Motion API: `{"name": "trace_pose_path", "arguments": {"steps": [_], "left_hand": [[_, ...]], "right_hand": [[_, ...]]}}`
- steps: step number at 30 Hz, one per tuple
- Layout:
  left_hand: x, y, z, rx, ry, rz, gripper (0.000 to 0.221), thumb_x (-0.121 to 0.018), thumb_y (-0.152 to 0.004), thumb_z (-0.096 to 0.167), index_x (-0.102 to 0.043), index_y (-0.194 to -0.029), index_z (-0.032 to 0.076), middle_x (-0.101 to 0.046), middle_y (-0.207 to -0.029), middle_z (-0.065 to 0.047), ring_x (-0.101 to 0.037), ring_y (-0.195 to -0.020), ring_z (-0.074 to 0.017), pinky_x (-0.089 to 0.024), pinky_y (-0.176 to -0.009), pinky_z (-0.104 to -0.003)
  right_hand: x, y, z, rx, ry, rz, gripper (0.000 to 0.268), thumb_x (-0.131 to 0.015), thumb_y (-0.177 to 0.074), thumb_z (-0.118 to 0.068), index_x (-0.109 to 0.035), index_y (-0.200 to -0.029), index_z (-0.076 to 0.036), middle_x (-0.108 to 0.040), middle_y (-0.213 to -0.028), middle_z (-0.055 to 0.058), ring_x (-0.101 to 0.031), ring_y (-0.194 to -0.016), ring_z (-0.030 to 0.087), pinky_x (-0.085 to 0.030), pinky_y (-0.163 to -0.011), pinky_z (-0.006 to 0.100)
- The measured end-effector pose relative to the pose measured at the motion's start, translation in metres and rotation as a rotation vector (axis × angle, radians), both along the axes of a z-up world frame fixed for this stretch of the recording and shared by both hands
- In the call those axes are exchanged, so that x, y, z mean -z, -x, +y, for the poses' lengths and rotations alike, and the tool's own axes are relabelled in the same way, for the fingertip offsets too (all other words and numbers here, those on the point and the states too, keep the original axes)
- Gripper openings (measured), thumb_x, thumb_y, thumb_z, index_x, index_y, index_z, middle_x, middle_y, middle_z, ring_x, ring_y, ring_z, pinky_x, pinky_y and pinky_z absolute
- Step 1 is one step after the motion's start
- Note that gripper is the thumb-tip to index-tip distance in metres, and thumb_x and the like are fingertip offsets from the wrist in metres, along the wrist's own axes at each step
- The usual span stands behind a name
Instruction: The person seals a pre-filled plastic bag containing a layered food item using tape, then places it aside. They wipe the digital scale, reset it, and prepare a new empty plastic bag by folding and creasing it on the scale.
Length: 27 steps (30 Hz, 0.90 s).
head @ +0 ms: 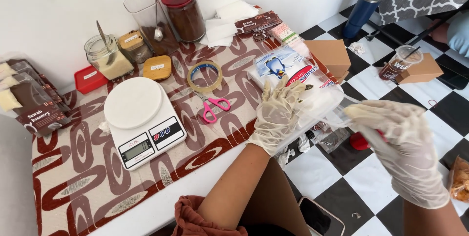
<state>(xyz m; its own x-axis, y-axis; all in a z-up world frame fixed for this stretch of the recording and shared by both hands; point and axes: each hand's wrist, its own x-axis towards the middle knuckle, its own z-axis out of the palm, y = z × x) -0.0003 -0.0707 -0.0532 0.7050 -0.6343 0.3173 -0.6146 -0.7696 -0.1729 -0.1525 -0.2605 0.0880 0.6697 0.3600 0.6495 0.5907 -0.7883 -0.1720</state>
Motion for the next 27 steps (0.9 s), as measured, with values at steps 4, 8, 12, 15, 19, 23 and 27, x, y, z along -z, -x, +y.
{"name": "trace_pose_path", "arguments": {"steps": [4,8,12,15,19,23,27], "left_hand": [[-0.012,0.01,0.004,0.08,0.482,0.092,0.084,-0.06,-0.088,0.056,-0.035,-0.159,0.017,-0.037,-0.166,0.0,-0.024,-0.159,-0.0251,-0.011,-0.132,-0.056],[-0.043,0.042,0.039,0.15,0.77,0.235,0.107,-0.065,-0.086,0.053,-0.007,-0.165,0.011,-0.014,-0.174,-0.014,-0.009,-0.164,-0.0384,0.001,-0.134,-0.059],[-0.076,0.077,0.123,-0.003,0.648,0.275,0.125,-0.078,-0.076,0.048,0.0,-0.164,0.004,-0.005,-0.174,-0.012,-0.003,-0.163,-0.0335,0.0,-0.131,-0.057],[-0.081,0.079,0.198,-0.045,1.143,0.652,0.14,-0.083,-0.061,0.051,0.005,-0.162,0.014,0.005,-0.174,-0.009,0.011,-0.16,-0.0256,0.012,-0.126,-0.046],[-0.084,0.053,0.304,-0.081,1.719,0.822,0.08,-0.076,-0.085,0.019,-0.032,-0.151,0.025,-0.047,-0.145,-0.013,-0.054,-0.118,-0.0207,-0.052,-0.088,-0.032],[-0.077,0.025,0.391,-0.308,1.799,0.694,0.024,-0.074,-0.095,0.027,-0.073,-0.115,0.013,-0.077,-0.088,-0.013,-0.077,-0.07,-0.0182,-0.056,-0.053,-0.016],[-0.076,0.012,0.413,-0.292,1.806,0.487,0.02,-0.078,-0.095,0.018,-0.074,-0.11,0.006,-0.075,-0.081,-0.016,-0.074,-0.061,-0.0186,-0.05,-0.047,-0.016]], "right_hand": [[-0.01,0.02,0.015,0.056,-0.669,0.095,0.006,-0.064,-0.105,0.005,-0.068,-0.11,0.002,-0.072,-0.114,0.017,-0.073,-0.099,0.021,-0.063,-0.094,0.029],[-0.025,0.003,0.043,0.255,-0.996,0.284,0.011,-0.063,-0.115,-0.02,-0.064,-0.113,-0.008,-0.072,-0.111,0.01,-0.07,-0.084,0.013,-0.052,-0.075,0.015],[-0.031,-0.037,0.109,0.016,-1.222,0.395,0.025,-0.068,-0.105,-0.027,-0.067,-0.122,-0.009,-0.072,-0.099,0.005,-0.068,-0.074,0.008,-0.054,-0.069,0.012],[-0.02,-0.071,0.175,-0.23,-1.281,0.485,0.01,-0.061,-0.107,-0.017,-0.058,-0.116,-0.012,-0.073,-0.098,0.012,-0.068,-0.069,0.014,-0.046,-0.054,0.018],[-0.012,-0.104,0.29,-0.372,-1.331,0.737,0.013,-0.066,-0.101,-0.018,-0.063,-0.112,-0.011,-0.069,-0.09,0.002,-0.061,-0.064,0.005,-0.048,-0.052,0.017],[0.0,-0.153,0.374,-0.499,-1.273,0.889,0.04,-0.071,-0.091,-0.008,-0.05,-0.123,0.002,-0.071,-0.085,0.019,-0.071,-0.064,0.019,-0.05,-0.041,0.019],[0.032,-0.194,0.406,-0.611,-1.098,0.914,0.037,-0.073,-0.089,-0.009,-0.058,-0.121,0.004,-0.071,-0.076,0.015,-0.07,-0.058,0.018,-0.051,-0.039,0.022]]}}
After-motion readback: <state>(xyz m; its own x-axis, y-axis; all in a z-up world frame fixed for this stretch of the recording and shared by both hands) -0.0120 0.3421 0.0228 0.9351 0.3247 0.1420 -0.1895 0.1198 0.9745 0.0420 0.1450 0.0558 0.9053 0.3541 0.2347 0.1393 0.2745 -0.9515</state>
